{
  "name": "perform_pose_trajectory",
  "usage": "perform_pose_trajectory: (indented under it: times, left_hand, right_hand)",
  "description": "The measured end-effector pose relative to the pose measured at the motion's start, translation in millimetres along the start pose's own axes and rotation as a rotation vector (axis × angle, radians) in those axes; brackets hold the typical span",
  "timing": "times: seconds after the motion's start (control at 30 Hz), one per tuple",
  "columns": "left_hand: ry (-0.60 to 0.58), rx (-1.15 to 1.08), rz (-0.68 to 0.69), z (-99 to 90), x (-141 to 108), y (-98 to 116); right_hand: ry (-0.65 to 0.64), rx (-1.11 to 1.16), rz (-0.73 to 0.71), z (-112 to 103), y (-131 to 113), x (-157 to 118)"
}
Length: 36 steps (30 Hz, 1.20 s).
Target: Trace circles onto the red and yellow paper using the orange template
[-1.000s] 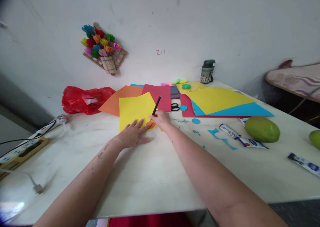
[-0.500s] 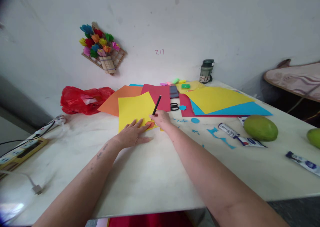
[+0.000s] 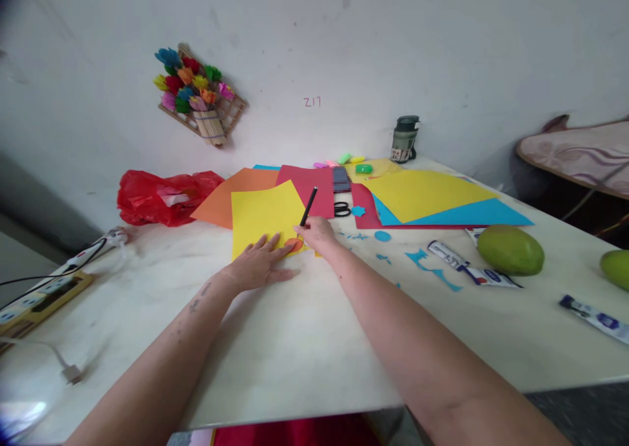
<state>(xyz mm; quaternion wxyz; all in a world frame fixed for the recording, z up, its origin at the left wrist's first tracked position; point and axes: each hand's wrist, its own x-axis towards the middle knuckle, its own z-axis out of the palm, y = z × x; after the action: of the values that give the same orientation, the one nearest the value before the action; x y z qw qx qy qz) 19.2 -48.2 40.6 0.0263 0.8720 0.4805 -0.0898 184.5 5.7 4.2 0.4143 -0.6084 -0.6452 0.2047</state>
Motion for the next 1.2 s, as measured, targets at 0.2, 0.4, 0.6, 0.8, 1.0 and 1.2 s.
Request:
perform_pose_trajectory:
  times: [0.2,0.4,0.6,0.8,1.0,1.2]
  left_hand:
    - [0.002,-0.009,0.009,1.5,0.5,-1.4]
    - [-0.006,-0.008,-0.005,0.0,-0.5,0.5]
    - [-0.010,-0.008,0.000,-1.7,-1.5,0.8]
    - [-0.012,-0.001,-0.001,-0.4,-0.5,0.4]
    - [-0.013,-0.006,-0.002,-0.5,-0.2,1.4]
    - [0.002,-0.004,0.000,0.4,-0.4,0.3]
  right_hand:
    - [-0.008,0.064,-0.016,-0.1,4.5,0.7]
    - [-0.017,0.081,0.001,-2.1,3.0,-0.1]
    - [-0.007,0.032,-0.008,-4.6,1.6,-1.7]
    - [0.000,-0.016,-0.022,-5.2,2.2,-1.4]
    - [0.008,-0.039,-0.021,-7.1,0.9,-2.2]
    - [-0.001,-0.037,-0.013,-9.8,-1.8,-3.9]
